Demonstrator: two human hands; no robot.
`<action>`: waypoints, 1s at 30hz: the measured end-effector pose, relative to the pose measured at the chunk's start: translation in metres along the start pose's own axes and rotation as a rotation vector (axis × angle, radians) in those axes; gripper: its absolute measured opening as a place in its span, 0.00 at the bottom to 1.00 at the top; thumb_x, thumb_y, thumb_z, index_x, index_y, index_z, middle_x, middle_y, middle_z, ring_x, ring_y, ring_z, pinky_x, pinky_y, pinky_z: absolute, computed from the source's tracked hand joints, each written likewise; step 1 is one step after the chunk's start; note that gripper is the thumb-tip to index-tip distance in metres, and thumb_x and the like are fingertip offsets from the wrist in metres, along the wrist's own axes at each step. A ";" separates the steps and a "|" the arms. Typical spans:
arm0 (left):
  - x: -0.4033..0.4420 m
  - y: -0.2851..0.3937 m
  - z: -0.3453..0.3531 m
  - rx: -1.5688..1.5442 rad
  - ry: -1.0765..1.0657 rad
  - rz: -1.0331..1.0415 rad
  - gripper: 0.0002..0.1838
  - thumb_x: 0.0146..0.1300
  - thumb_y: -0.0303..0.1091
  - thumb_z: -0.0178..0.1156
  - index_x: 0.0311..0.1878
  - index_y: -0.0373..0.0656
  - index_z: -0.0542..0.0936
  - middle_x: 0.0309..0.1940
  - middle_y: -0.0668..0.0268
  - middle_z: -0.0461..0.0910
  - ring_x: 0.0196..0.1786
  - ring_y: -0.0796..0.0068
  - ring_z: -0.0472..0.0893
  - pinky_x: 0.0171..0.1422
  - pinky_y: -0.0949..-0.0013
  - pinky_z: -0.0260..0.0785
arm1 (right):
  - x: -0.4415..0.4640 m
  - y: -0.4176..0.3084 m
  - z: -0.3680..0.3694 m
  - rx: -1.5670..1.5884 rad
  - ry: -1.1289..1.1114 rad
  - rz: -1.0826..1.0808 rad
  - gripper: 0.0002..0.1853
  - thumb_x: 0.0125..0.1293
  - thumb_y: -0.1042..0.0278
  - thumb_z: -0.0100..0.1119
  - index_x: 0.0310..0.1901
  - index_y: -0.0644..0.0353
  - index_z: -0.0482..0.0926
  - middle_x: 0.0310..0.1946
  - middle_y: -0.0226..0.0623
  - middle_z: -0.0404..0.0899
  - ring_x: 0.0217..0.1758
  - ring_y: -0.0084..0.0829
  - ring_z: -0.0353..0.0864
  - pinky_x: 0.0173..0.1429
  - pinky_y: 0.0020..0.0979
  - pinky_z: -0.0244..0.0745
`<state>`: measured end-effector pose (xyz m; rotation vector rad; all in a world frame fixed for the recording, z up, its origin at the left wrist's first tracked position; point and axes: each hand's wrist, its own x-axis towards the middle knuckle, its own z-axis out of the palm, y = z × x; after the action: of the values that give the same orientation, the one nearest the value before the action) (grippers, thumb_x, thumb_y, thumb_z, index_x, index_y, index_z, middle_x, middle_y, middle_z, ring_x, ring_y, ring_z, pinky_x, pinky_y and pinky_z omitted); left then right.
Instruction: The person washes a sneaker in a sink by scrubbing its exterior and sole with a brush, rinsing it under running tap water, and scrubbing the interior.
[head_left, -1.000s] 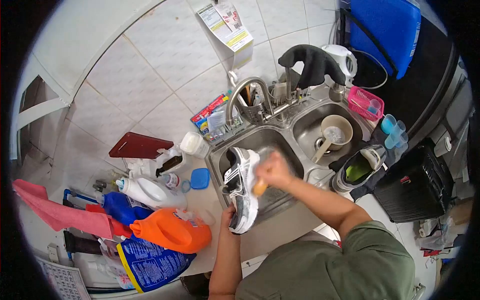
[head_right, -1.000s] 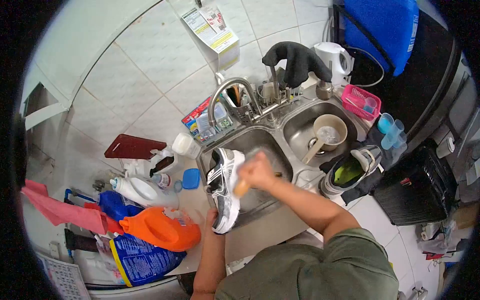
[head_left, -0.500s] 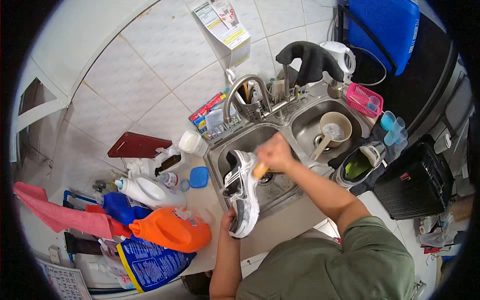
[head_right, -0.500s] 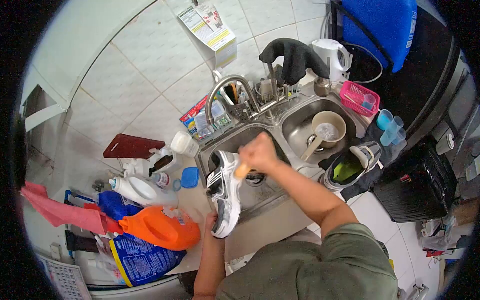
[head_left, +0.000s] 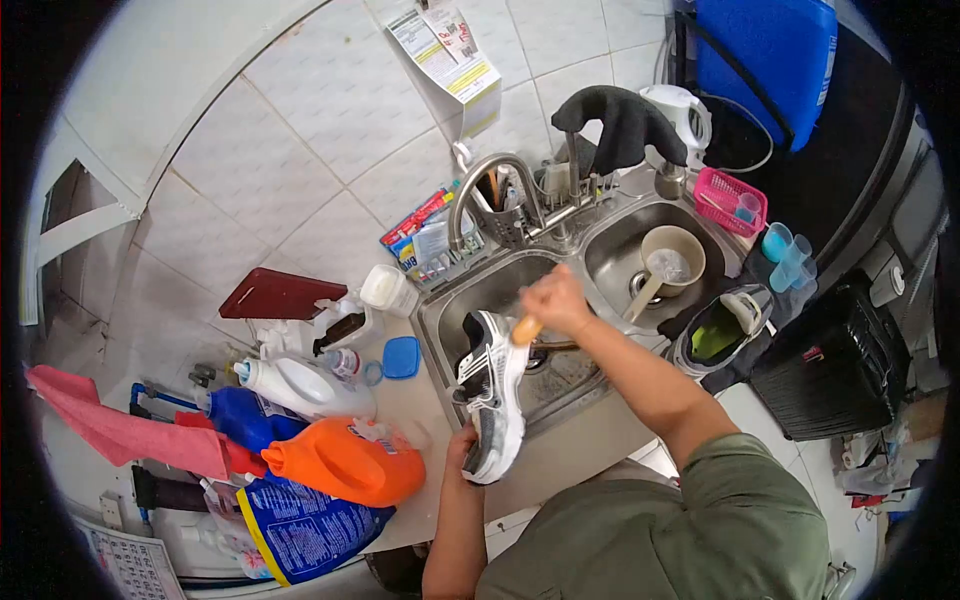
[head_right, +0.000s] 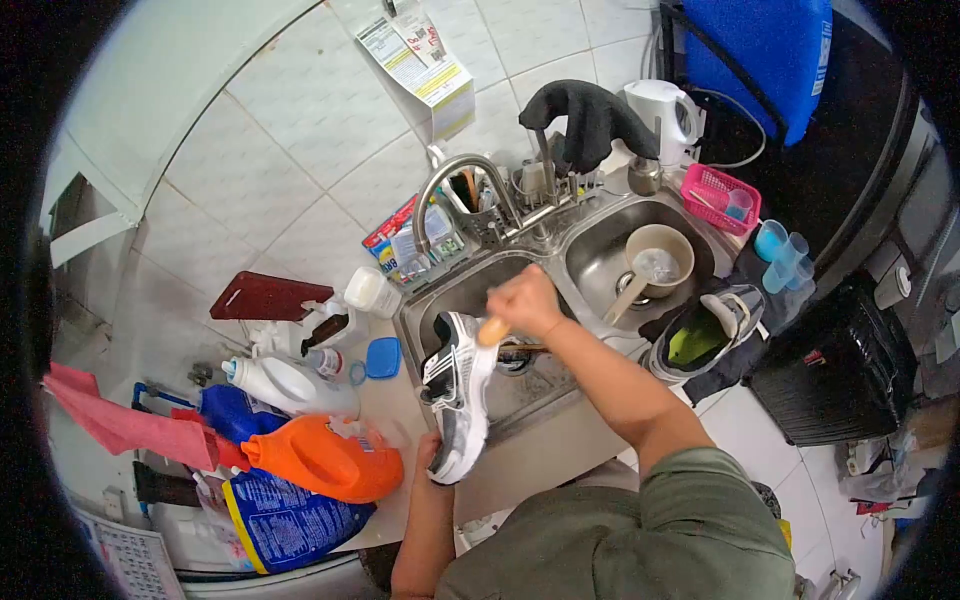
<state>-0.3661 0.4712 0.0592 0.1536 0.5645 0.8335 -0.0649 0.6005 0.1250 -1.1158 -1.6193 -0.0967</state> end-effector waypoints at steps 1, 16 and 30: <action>-0.002 -0.001 0.009 -0.015 -0.014 0.000 0.31 0.51 0.24 0.56 0.63 0.36 0.73 0.53 0.51 0.82 0.52 0.54 0.85 0.60 0.51 0.79 | -0.007 0.010 0.007 0.044 -0.028 0.119 0.17 0.56 0.63 0.67 0.12 0.49 0.74 0.12 0.27 0.71 0.18 0.34 0.71 0.36 0.35 0.62; -0.013 0.013 0.014 0.226 0.058 0.071 0.33 0.50 0.22 0.55 0.65 0.38 0.71 0.49 0.54 0.83 0.48 0.56 0.86 0.56 0.55 0.80 | 0.004 -0.010 -0.007 0.020 -0.200 -0.081 0.16 0.56 0.61 0.62 0.13 0.51 0.75 0.12 0.30 0.74 0.20 0.34 0.76 0.39 0.38 0.64; -0.028 0.015 0.020 0.241 -0.005 0.095 0.31 0.53 0.23 0.56 0.65 0.36 0.72 0.52 0.53 0.82 0.49 0.57 0.85 0.55 0.57 0.80 | 0.006 0.007 0.004 0.065 -0.188 0.179 0.16 0.57 0.57 0.61 0.14 0.50 0.75 0.17 0.28 0.79 0.21 0.35 0.73 0.39 0.38 0.64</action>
<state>-0.3805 0.4624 0.0926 0.4052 0.6563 0.8556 -0.0623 0.6104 0.1252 -1.2441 -1.6661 0.1818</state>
